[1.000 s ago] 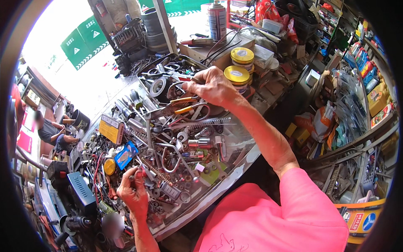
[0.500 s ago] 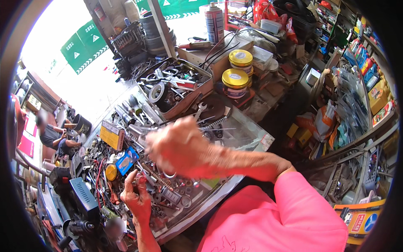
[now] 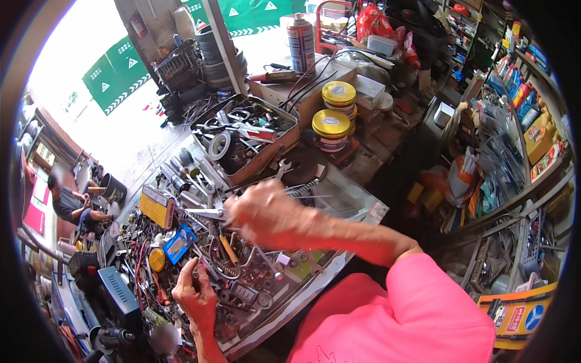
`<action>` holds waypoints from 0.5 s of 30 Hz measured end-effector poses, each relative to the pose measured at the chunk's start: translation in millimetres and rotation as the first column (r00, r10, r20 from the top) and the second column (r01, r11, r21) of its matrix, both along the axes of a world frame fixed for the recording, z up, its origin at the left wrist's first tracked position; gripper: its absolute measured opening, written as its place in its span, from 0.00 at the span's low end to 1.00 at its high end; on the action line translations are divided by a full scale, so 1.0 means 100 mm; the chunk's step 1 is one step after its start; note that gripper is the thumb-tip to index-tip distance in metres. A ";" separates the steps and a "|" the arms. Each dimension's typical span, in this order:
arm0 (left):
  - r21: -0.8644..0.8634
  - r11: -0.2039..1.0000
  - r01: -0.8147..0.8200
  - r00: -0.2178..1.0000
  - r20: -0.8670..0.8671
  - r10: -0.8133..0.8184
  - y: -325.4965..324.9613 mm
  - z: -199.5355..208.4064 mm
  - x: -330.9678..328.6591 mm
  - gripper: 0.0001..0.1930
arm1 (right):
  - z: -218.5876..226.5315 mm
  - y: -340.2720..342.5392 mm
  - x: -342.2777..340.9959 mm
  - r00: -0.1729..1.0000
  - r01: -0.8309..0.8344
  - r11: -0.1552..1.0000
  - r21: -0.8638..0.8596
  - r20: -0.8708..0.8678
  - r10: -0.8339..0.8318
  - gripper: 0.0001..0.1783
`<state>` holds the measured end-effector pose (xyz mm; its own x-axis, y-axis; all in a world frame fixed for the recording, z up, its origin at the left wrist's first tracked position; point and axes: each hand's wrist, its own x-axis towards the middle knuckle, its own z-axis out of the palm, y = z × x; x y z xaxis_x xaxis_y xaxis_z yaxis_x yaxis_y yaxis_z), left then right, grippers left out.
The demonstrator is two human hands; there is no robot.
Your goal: The person assembles small mechanical components on a cluttered workbench. They pick up a spring and a metal rod, insert the rod into the spring, and then attach a small cylindrical part to the assembly. The person continues to manipulate and connect additional small parts by hand.
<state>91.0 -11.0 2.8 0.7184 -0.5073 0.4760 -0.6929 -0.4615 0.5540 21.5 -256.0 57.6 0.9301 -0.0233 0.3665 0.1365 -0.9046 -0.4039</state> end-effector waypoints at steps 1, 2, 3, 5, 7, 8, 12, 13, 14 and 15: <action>-0.022 1.000 0.013 0.998 0.055 -0.012 -0.03 0.02 -0.01 0.07 | 0.02 -0.20 0.00 0.998 0.041 0.999 0.005 -0.040 -0.041 0.04; -0.022 1.000 0.022 0.998 0.060 -0.021 -0.03 0.01 -0.02 0.07 | -0.05 -0.40 0.03 0.991 0.088 0.993 -0.074 -0.094 -0.095 0.05; -0.022 0.999 0.028 0.998 0.065 -0.026 -0.02 -0.01 -0.02 0.07 | -0.10 -0.54 0.05 0.981 0.116 0.985 -0.124 -0.140 -0.133 0.08; 0.059 0.998 0.035 0.997 0.071 -0.040 -0.01 0.00 -0.02 0.06 | -0.17 -0.72 0.05 0.954 0.101 0.992 -0.078 -0.274 -0.119 0.11; 0.073 0.995 0.067 0.993 0.088 -0.074 -0.01 0.01 -0.02 0.07 | -0.22 -0.78 0.04 0.958 0.073 0.997 0.021 -0.281 -0.064 0.14; 0.080 0.993 0.083 0.991 0.096 -0.091 -0.01 0.01 -0.01 0.08 | -0.22 -0.79 0.05 0.957 0.059 0.998 0.029 -0.285 -0.048 0.15; 0.111 0.990 0.091 0.991 0.090 -0.101 0.01 0.00 -0.01 0.08 | -0.19 -0.82 0.09 0.938 -0.010 1.000 -0.003 -0.346 0.008 0.16; 0.108 0.990 0.091 0.991 0.091 -0.101 0.01 0.00 -0.01 0.08 | -0.18 -0.82 0.09 0.943 -0.032 0.999 -0.001 -0.332 0.030 0.16; 0.105 0.990 0.091 0.991 0.092 -0.100 0.01 0.00 0.00 0.08 | -0.18 -0.82 0.08 0.947 -0.055 0.998 0.000 -0.317 0.052 0.16; 0.100 0.991 0.092 0.991 0.091 -0.101 0.01 0.00 -0.01 0.08 | -0.18 -0.82 0.07 0.950 -0.077 0.997 -0.001 -0.305 0.073 0.15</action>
